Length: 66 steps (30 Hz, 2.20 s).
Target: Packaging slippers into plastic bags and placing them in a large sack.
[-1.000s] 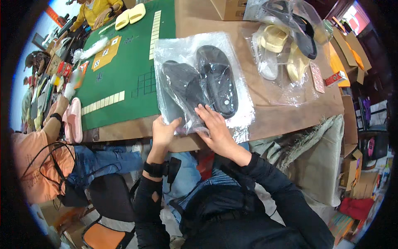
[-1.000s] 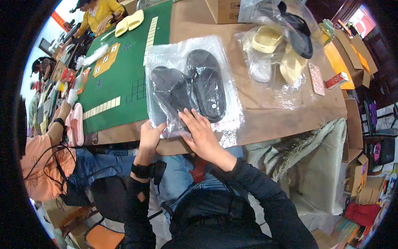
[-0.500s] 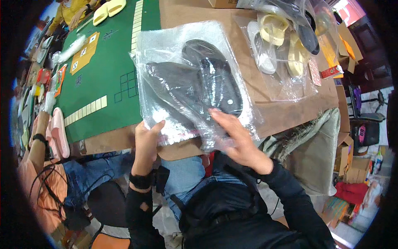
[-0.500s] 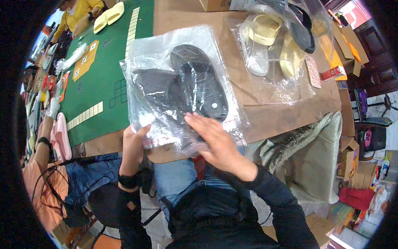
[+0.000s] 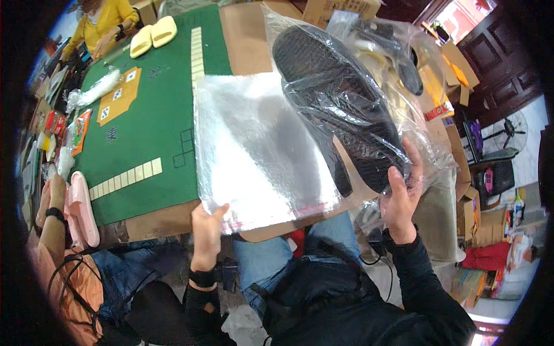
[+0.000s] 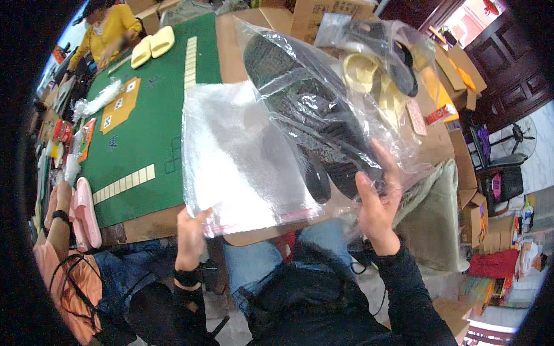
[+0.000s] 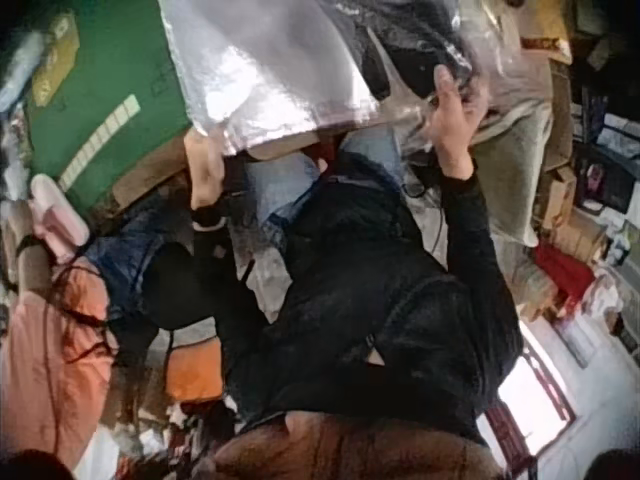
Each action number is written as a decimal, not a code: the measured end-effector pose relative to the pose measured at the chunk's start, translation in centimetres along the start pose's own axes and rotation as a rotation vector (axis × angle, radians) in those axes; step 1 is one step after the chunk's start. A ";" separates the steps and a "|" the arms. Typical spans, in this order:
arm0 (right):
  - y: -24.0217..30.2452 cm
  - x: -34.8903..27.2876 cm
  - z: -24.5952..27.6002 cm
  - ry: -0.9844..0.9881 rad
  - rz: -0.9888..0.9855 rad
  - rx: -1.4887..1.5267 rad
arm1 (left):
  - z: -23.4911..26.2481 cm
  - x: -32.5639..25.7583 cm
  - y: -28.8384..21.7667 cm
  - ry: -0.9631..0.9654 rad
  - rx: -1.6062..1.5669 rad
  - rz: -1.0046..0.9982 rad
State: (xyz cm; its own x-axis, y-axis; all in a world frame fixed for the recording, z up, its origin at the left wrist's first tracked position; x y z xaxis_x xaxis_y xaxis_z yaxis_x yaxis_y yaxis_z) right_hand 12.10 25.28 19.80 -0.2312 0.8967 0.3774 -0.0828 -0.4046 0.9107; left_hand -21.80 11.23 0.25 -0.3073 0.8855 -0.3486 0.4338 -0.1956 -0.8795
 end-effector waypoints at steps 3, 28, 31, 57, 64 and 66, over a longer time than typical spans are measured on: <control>1.8 0.4 -0.6 -0.013 0.061 0.036 | -0.9 -0.5 1.4 -0.031 0.012 0.094; 1.9 -4.1 -10.7 0.528 0.352 -0.331 | -5.0 1.1 1.2 -0.052 -0.045 -0.085; 2.7 -4.3 -9.9 0.521 0.392 -0.360 | -4.1 1.3 2.2 -0.043 -0.052 -0.068; -3.8 -6.5 -15.2 0.862 0.279 -0.737 | -5.3 -1.5 2.3 0.202 0.079 -0.007; -5.0 -5.8 -10.5 0.735 0.233 -0.835 | -4.0 -2.2 -0.2 -0.096 0.292 -0.072; -4.8 -5.2 -7.9 0.613 0.217 -0.830 | -4.1 -2.2 -0.8 -0.103 0.367 -0.092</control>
State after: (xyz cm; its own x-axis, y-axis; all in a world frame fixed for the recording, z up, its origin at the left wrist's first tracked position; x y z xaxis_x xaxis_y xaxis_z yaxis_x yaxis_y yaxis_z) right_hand 6.02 21.10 12.13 -0.7516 0.6404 0.1581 -0.5653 -0.7488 0.3460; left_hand -17.98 11.18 3.01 -0.4226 0.8628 -0.2776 0.0745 -0.2722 -0.9594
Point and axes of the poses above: each hand's wrist, its own x-axis towards the middle knuckle, its own z-axis out of the back of the hand, y = z × x, the point moved 10 cm from there along x, towards the middle knuckle, and after that the axes turned 9 degrees about y, right-handed, at the moved point
